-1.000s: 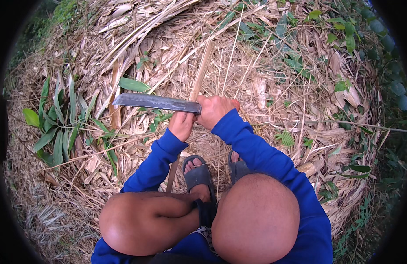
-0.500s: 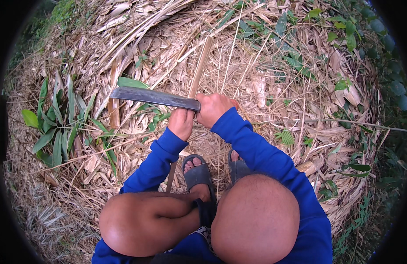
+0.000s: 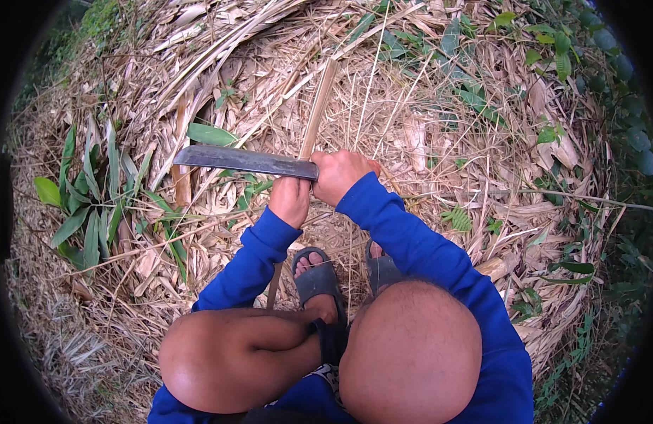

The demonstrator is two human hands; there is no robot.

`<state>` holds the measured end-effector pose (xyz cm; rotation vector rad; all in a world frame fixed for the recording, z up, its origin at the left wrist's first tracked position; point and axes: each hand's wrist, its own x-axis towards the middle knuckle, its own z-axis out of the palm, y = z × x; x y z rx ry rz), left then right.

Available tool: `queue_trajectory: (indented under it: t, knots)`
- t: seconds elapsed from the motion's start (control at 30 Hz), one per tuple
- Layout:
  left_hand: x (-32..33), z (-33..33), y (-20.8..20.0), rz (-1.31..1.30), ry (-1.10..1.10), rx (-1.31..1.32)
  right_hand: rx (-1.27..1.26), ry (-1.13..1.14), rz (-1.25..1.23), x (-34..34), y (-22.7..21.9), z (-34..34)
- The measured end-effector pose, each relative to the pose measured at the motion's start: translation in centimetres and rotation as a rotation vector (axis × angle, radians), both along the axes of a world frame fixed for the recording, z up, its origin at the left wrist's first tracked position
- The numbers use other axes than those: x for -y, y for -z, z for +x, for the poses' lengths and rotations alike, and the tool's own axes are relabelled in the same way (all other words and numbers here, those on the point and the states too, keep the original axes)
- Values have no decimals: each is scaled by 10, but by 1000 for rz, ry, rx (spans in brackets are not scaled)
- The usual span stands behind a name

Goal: The person uses a machete to split a long bamboo stalk into thin strips. They repeatedly strike the bamboo to separate it into smaller pieces and then arrange the resulting strips on the ground.

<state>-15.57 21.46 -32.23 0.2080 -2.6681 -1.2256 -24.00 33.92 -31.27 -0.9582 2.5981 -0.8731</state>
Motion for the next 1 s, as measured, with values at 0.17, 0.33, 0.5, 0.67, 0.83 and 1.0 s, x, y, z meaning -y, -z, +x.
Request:
queue_trajectory:
  t: [0.17, 0.33, 0.5, 0.67, 0.83, 1.0]
  knots:
    - [2, 5, 5, -58, -6, 33, 45, 49, 36, -1, 10, -1]
    - [10, 3, 16, 39, -33, 84, 73, 28, 21, -4, 13, -3]
    - [9, -4, 9, 221, -35, 176, 46, 18, -40, -7, 12, -3]
    - [7, -6, -6, 100, 29, 14, 24, -10, -32, -3, -8, -3]
    - [7, -7, -8, 50, 13, -7, 23, 23, 41, 0, -11, -4]
    - [9, -4, -8, -9, -41, 95, -6, -9, -16, 4, -12, -6]
